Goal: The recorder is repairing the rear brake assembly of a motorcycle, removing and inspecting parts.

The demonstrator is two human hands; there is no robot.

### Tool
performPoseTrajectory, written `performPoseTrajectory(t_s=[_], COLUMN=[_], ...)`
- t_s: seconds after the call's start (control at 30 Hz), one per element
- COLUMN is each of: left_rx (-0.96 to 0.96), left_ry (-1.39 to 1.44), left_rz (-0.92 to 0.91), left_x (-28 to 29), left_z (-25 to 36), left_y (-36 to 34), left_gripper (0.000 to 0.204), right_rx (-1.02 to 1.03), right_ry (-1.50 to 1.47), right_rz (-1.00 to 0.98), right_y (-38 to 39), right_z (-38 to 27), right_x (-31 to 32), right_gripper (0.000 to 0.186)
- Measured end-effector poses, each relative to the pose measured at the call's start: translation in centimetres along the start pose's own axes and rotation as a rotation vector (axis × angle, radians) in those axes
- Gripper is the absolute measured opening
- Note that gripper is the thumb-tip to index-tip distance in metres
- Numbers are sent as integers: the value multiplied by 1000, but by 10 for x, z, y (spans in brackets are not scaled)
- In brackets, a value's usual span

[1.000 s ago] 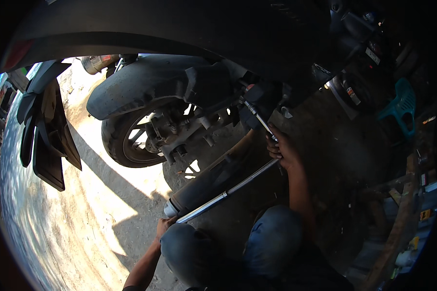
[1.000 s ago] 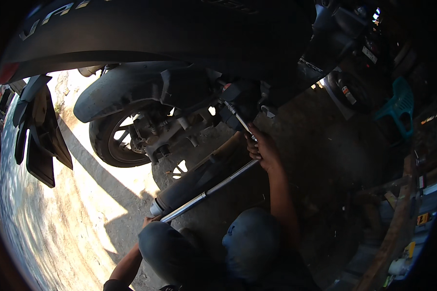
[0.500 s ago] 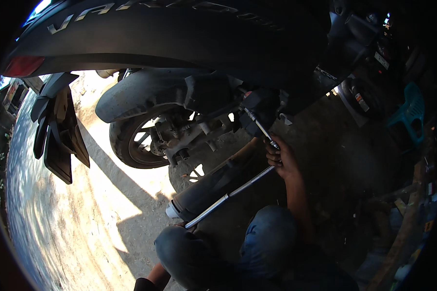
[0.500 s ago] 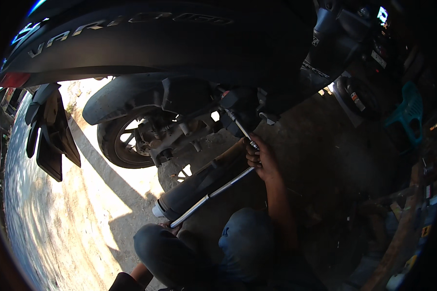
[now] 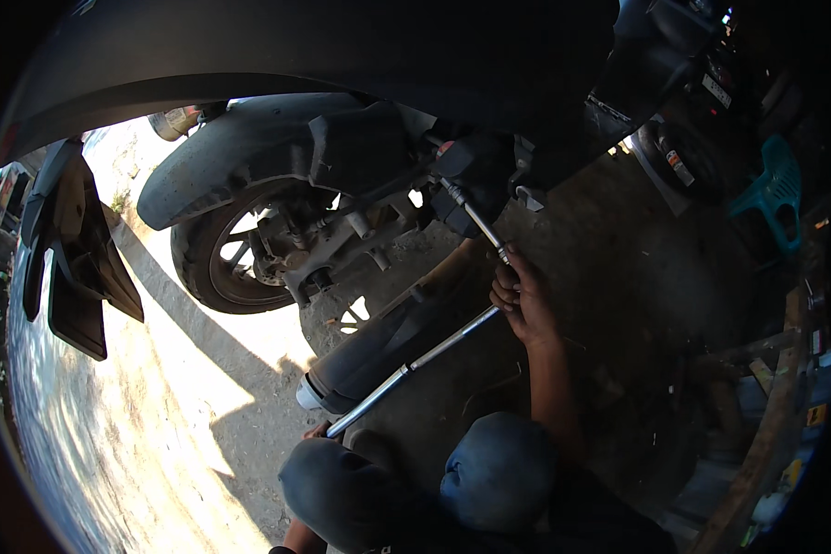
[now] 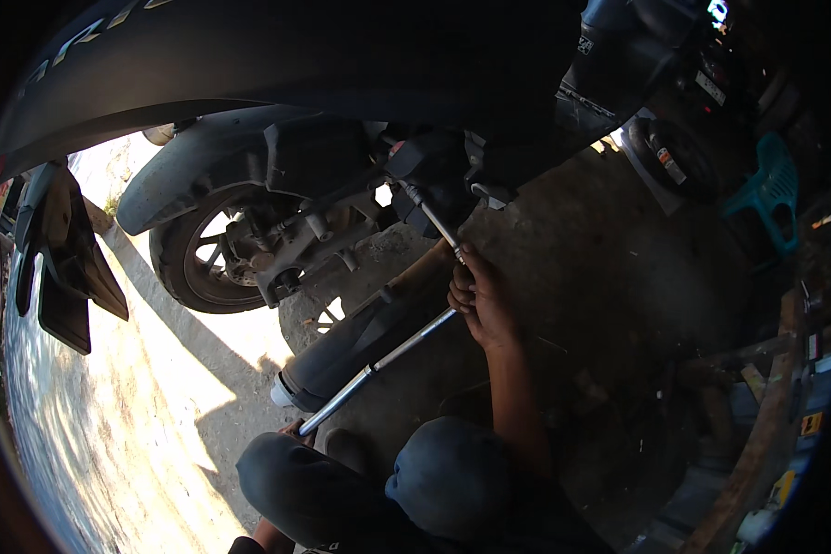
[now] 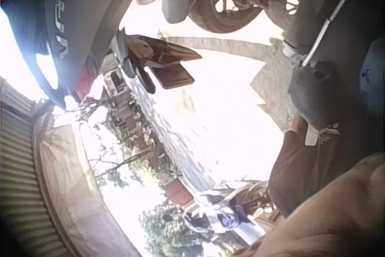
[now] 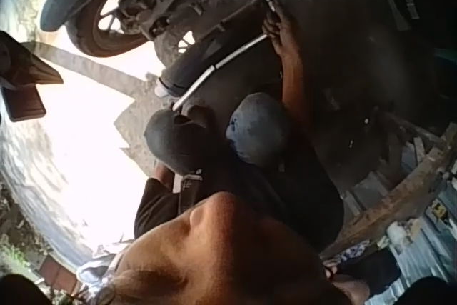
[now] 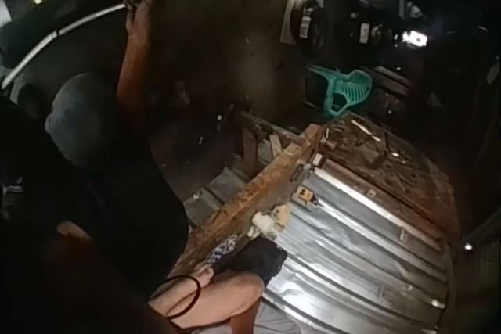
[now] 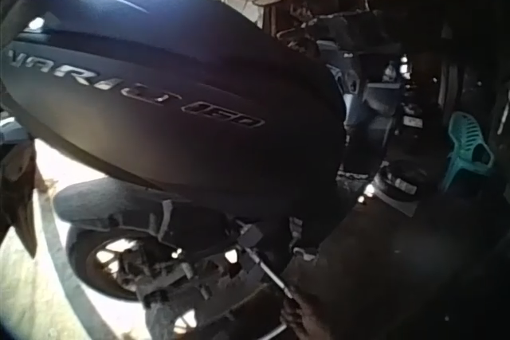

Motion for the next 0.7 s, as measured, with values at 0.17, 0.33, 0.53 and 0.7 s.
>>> performPoseTrajectory(t_s=[0.17, 0.33, 0.53, 0.7], left_rx=[-75, -117, -423, -527], left_ry=[-17, -2, 40, -142], left_rz=[-130, -275, -273, -508], left_x=[28, 38, -38, -104], left_z=[7, 14, -19, 17], left_y=[11, 39, 2, -40], left_gripper=[22, 22, 16, 19], right_rx=[31, 28, 209, 218], right_ry=[20, -13, -205, -314], right_rz=[13, 18, 125, 79], right_y=[0, 2, 8, 4], right_z=[6, 11, 52, 41], right_x=[2, -2, -8, -3], right_gripper=[24, 25, 23, 32])
Point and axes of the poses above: each hand's wrist, its own y-axis away from the middle knuckle, its own x-axis out of the back of the hand, z = x × y, the point moved 3 cm from there along -y, towards the middle knuckle, and after that the axes turned 13 degrees about -x, right-handed, at the moved point
